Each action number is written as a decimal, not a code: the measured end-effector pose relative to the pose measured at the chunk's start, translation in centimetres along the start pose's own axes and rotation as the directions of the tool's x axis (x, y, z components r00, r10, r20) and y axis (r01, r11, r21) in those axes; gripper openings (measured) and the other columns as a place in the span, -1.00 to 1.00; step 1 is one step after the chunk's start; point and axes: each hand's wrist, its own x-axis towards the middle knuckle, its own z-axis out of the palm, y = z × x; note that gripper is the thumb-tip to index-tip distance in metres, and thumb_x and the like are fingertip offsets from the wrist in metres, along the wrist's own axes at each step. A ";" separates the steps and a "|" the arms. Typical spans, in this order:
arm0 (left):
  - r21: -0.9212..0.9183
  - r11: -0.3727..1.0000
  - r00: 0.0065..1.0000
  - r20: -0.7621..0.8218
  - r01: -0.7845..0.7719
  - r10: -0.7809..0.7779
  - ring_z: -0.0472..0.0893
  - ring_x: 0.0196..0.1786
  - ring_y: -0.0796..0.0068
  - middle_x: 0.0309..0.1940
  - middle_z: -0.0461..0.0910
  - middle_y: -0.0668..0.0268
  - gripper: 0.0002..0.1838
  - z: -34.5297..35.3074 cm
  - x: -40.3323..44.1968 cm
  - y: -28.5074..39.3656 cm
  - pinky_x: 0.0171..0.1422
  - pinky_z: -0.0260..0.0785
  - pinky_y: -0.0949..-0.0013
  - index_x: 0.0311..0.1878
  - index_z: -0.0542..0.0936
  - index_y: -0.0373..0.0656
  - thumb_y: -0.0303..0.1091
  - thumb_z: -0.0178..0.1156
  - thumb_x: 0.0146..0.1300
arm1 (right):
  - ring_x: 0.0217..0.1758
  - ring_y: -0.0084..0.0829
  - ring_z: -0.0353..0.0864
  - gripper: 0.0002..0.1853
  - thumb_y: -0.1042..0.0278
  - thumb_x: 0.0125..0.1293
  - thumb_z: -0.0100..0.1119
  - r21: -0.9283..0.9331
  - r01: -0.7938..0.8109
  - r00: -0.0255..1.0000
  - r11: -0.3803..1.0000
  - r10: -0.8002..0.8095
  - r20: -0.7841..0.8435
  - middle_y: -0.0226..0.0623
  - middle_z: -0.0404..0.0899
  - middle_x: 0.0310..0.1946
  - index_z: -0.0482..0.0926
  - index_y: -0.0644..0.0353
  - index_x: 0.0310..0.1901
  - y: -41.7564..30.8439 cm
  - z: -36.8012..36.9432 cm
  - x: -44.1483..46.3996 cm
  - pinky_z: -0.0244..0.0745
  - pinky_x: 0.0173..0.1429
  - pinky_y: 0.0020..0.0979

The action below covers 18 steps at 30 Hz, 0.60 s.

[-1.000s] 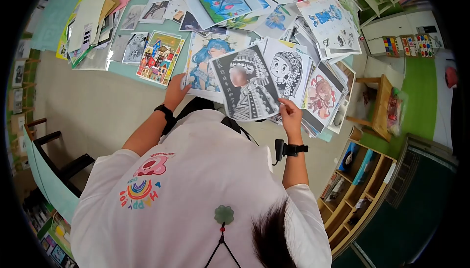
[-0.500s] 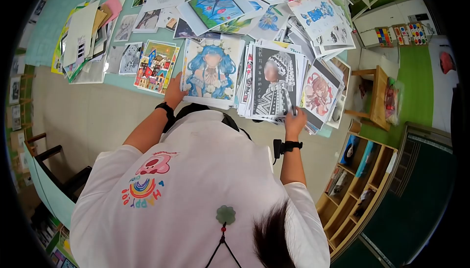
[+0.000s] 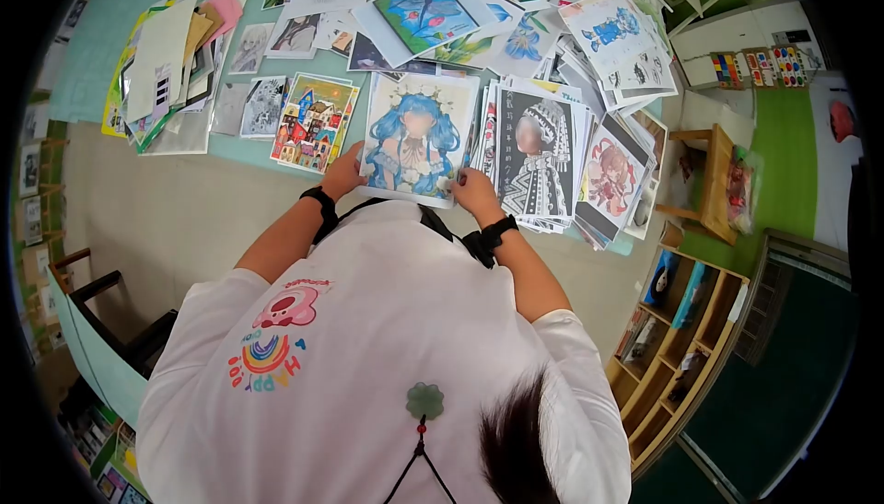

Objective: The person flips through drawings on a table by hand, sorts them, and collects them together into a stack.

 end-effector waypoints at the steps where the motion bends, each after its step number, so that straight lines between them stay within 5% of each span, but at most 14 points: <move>1: 0.002 1.000 1.000 0.008 -0.003 0.003 0.53 -0.44 0.49 -0.48 0.46 0.29 0.02 -0.2 0.0 0.2 -0.35 0.42 0.40 0.41 0.11 0.00 -0.56 0.40 -0.18 | -0.37 -0.10 0.58 -0.65 0.19 0.06 0.26 -0.007 -0.016 1.000 1.000 0.016 0.005 -0.09 0.58 -0.48 0.56 0.36 -0.28 0.1 0.4 0.1 0.46 -0.25 -0.25; 7: 0.065 0.987 0.988 -0.059 0.146 -0.142 0.62 -0.33 0.26 -0.45 0.58 0.17 -0.21 -0.7 -0.4 0.7 -0.21 0.46 0.31 0.20 0.29 -0.21 -0.47 0.42 -0.18 | -0.46 -0.17 0.59 -0.66 0.21 0.08 0.26 -0.047 -0.054 0.994 0.997 0.049 -0.103 -0.09 0.54 -0.55 0.47 0.40 -0.39 0.0 1.4 -0.8 0.47 -0.36 -0.27; 8: 0.090 0.979 0.980 -0.101 0.181 -0.172 0.63 -0.35 0.27 -0.45 0.58 0.16 -0.29 -0.7 -0.1 0.4 -0.21 0.47 0.32 0.14 0.35 -0.25 -0.47 0.41 -0.17 | -0.49 -0.21 0.59 -0.66 0.23 0.09 0.27 0.044 -0.146 0.989 0.988 0.145 0.033 -0.10 0.52 -0.56 0.44 0.40 -0.39 0.2 1.5 -0.6 0.46 -0.42 -0.29; 11: 0.056 0.960 0.937 0.206 0.276 -0.281 0.63 -0.35 0.39 -0.36 0.59 0.15 -0.57 -2.1 0.6 -0.8 -0.26 0.50 0.37 -0.13 0.48 -0.30 -0.45 0.40 -0.09 | -0.64 -0.34 0.58 -0.59 0.31 0.12 0.31 0.314 -0.422 0.881 0.850 0.303 0.364 -0.17 0.44 -0.57 0.28 0.41 -0.30 -0.1 1.5 -0.7 0.43 -0.66 -0.39; 14: -0.476 0.780 0.876 0.446 0.406 -0.184 0.62 -0.38 0.51 -0.35 0.60 0.20 -0.73 -3.0 -0.7 -0.1 -0.33 0.51 0.44 -0.26 0.53 -0.28 -0.40 0.38 0.00 | -0.61 -0.35 0.59 -0.59 0.39 0.13 0.30 0.541 -0.378 0.917 0.751 0.222 0.332 -0.19 0.44 -0.54 0.22 0.39 -0.24 -0.7 1.9 -1.5 0.50 -0.60 -0.40; 15: -0.447 0.800 0.858 0.490 0.400 -0.155 0.61 -0.31 0.52 -0.31 0.57 0.26 -0.73 -3.4 -0.9 0.3 -0.19 0.53 0.48 -0.24 0.52 -0.26 -0.32 0.34 0.08 | -0.59 -0.37 0.60 -0.69 0.49 0.15 0.25 0.612 -0.308 0.949 0.728 0.193 0.249 -0.25 0.42 -0.51 0.24 0.30 -0.29 -0.5 2.1 -1.5 0.52 -0.57 -0.43; 18: -0.459 0.827 0.918 0.364 0.325 -0.159 0.58 -0.33 0.55 -0.33 0.58 0.26 -0.66 -3.5 -1.3 1.8 -0.22 0.51 0.50 -0.14 0.52 -0.29 -0.31 0.34 0.09 | -0.56 -0.39 0.61 -0.73 0.56 0.15 0.21 0.483 -0.031 0.996 0.875 0.067 -0.057 -0.27 0.42 -0.50 0.25 0.24 -0.31 0.8 1.1 -1.8 0.53 -0.55 -0.46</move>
